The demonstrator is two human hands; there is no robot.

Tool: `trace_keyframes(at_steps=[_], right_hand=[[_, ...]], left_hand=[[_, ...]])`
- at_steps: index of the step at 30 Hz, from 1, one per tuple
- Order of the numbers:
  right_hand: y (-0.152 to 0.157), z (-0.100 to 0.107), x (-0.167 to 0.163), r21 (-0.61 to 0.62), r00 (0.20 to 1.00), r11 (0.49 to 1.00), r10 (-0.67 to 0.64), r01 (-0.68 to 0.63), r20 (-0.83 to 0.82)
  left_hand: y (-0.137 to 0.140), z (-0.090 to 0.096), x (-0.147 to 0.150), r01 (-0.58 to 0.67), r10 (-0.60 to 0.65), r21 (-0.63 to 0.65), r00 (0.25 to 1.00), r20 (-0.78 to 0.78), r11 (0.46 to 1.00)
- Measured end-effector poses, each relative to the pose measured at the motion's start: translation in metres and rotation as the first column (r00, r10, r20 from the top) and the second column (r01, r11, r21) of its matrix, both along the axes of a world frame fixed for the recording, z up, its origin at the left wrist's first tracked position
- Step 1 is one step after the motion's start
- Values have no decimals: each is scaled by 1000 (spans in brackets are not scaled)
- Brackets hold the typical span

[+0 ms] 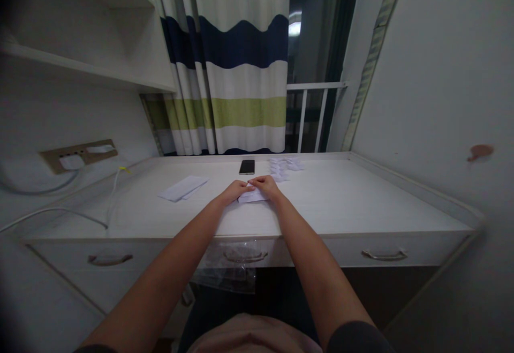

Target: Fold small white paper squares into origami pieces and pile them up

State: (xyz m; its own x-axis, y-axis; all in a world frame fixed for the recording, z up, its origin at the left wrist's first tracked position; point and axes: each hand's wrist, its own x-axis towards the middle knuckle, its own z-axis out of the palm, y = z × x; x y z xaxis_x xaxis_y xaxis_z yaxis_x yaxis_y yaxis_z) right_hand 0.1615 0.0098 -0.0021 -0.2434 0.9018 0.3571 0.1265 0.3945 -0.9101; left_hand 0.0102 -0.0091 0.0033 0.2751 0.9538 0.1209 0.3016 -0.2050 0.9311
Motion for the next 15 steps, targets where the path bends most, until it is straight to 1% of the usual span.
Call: trace_keyframes(at_steps=[5,10,15], right_hand=[[-1,0,-1,-12,1000,1000,4,-4,-7],[1,-1,-1,-10,1000,1000,2,-2,-9],[3,-2,-1,-7,1000,1000,-1,1,-12]], left_hand=[[3,-2,0,-17,19,54,999,-27,998],[4,-2,1,-52,56,74,997,-58,996],[2,-1,1,-55,61,93,997,-56,994]])
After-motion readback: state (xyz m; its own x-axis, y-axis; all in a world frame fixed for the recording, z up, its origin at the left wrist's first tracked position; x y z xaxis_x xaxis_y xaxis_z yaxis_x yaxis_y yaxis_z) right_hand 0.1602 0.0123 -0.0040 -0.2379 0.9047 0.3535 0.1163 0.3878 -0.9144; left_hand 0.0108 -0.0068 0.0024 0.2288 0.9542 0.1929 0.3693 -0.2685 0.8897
